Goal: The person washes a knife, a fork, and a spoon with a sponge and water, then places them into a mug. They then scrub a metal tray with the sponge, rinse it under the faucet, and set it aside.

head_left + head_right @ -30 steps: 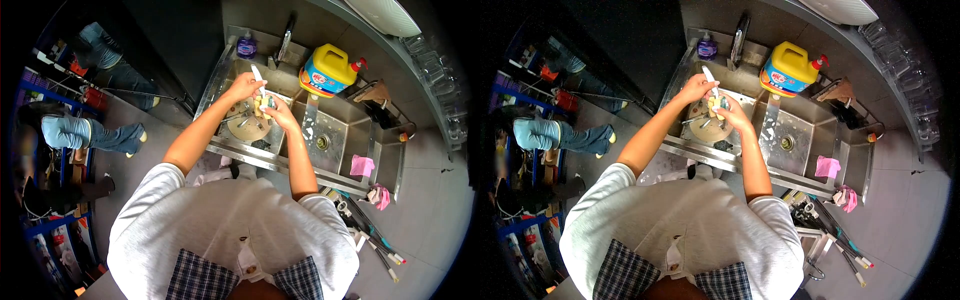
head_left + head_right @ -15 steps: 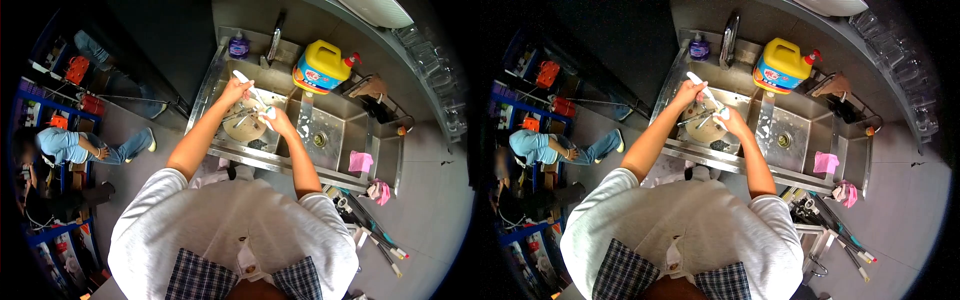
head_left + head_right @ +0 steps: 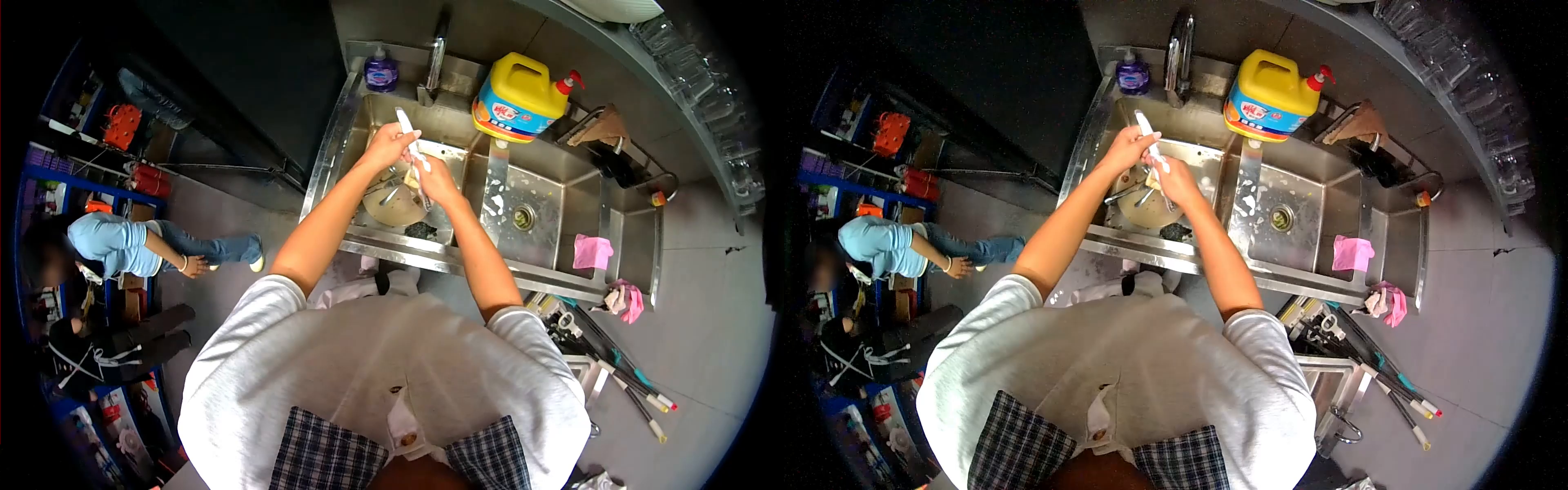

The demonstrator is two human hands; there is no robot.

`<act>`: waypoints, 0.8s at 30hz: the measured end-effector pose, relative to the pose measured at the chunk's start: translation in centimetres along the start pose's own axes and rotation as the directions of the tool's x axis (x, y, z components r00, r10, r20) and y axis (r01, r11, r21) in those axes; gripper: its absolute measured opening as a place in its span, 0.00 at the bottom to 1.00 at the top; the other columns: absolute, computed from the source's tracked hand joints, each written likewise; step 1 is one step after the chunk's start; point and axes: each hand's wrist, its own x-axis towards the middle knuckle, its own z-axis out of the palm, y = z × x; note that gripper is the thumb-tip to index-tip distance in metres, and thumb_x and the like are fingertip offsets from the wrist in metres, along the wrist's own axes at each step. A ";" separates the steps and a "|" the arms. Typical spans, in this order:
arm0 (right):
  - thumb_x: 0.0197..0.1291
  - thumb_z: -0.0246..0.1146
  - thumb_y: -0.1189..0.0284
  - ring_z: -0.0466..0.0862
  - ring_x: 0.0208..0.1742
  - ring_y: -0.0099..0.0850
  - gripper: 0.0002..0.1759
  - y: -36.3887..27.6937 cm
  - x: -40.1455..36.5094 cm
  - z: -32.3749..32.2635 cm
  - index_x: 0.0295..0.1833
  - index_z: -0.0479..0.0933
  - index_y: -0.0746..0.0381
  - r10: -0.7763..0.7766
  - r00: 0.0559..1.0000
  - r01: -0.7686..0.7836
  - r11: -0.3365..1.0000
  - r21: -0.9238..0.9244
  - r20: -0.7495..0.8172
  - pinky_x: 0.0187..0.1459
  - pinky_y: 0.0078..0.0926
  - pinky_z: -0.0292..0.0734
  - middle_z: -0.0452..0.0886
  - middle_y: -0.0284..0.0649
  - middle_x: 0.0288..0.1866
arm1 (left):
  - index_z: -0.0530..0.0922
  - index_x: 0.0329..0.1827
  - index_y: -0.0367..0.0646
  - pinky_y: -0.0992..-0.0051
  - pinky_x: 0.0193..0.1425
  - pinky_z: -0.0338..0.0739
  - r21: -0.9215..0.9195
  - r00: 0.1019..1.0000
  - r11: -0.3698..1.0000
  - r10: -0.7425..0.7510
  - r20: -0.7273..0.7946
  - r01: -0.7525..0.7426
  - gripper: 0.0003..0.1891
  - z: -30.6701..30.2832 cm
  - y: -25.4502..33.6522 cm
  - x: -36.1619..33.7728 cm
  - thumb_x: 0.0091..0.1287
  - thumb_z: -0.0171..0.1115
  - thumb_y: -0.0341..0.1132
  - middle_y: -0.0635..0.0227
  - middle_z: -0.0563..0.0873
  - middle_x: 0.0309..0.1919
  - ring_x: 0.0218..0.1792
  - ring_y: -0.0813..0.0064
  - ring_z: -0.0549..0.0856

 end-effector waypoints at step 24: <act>0.53 0.67 0.72 0.77 0.27 0.19 0.10 4.1 -0.5 1.6 0.40 0.77 0.64 0.039 0.984 -0.111 0.902 0.417 0.176 0.29 0.18 0.71 0.80 0.33 0.29 | 0.73 0.34 0.46 0.84 0.22 0.64 -0.416 0.944 0.903 -0.222 -0.244 0.105 0.09 2.1 -2.6 -1.3 0.68 0.55 0.40 0.76 0.75 0.23 0.19 0.85 0.70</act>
